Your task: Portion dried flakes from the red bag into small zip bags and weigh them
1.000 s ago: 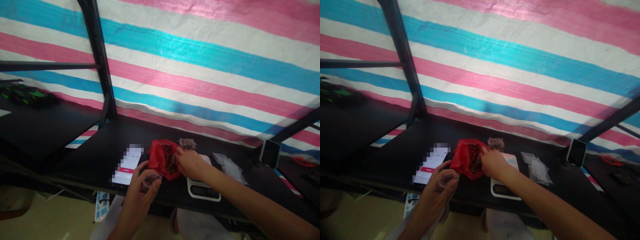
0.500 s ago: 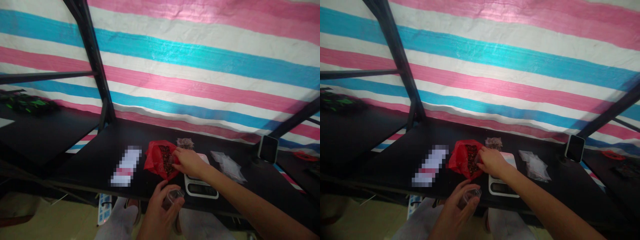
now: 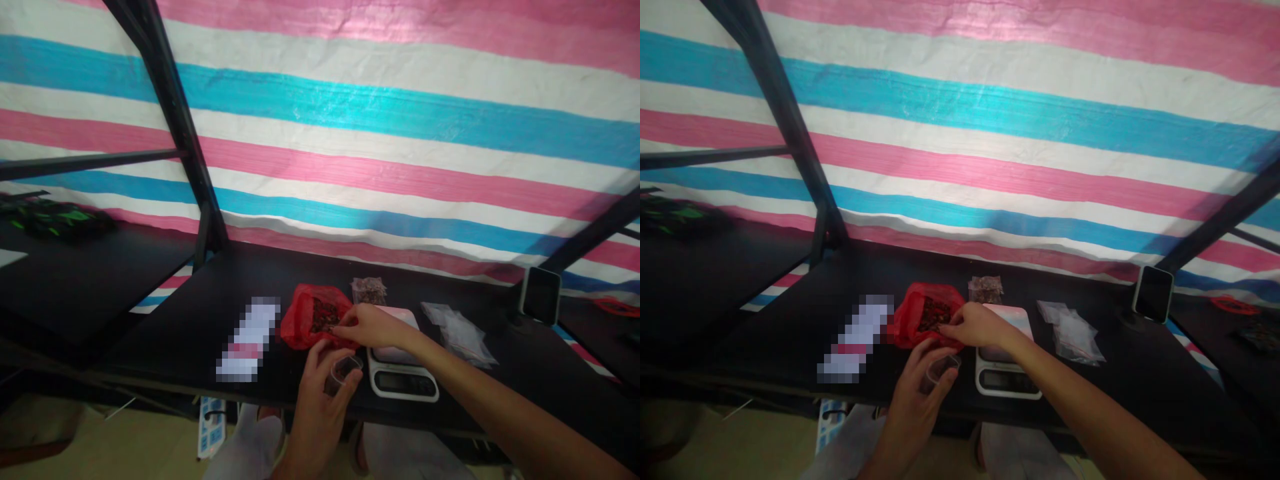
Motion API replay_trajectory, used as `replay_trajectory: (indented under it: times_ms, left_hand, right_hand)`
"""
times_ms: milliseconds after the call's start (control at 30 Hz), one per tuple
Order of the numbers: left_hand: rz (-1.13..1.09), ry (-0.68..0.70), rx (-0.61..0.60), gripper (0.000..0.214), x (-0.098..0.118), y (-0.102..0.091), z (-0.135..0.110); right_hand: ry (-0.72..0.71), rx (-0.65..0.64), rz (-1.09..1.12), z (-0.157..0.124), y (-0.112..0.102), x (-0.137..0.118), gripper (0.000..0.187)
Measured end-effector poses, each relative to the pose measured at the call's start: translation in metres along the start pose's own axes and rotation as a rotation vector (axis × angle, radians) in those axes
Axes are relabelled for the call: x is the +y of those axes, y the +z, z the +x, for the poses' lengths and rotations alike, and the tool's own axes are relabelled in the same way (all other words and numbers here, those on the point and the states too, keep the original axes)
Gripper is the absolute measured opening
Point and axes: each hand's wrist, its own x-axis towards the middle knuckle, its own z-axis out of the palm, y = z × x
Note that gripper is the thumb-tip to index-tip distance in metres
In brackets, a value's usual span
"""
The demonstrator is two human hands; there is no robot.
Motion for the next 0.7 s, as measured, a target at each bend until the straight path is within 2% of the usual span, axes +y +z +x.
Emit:
replay_trajectory:
  times_ms: [200,367,500,600,700]
  left_hand:
    - [-0.016,0.100,0.080,0.028,-0.001,0.016,0.020]
    - [-0.035,0.100,0.094,0.028,-0.002,0.025,0.024]
    - [-0.016,0.088,0.104,0.028,-0.001,0.018,0.011]
    - [0.006,0.120,0.078,0.027,0.002,0.010,0.006]
    - [-0.024,0.140,0.018,0.027,0.009,0.005,0.010]
  right_hand:
    - [0.053,0.082,0.220,0.013,-0.007,0.008,0.042]
    - [0.118,0.135,0.250,0.014,-0.011,0.010,0.045]
    - [0.148,0.167,0.285,0.009,-0.013,0.010,0.049]
    - [0.138,0.171,0.422,0.001,-0.014,0.010,0.048]
    - [0.067,0.204,0.571,-0.014,-0.018,0.009,0.047]
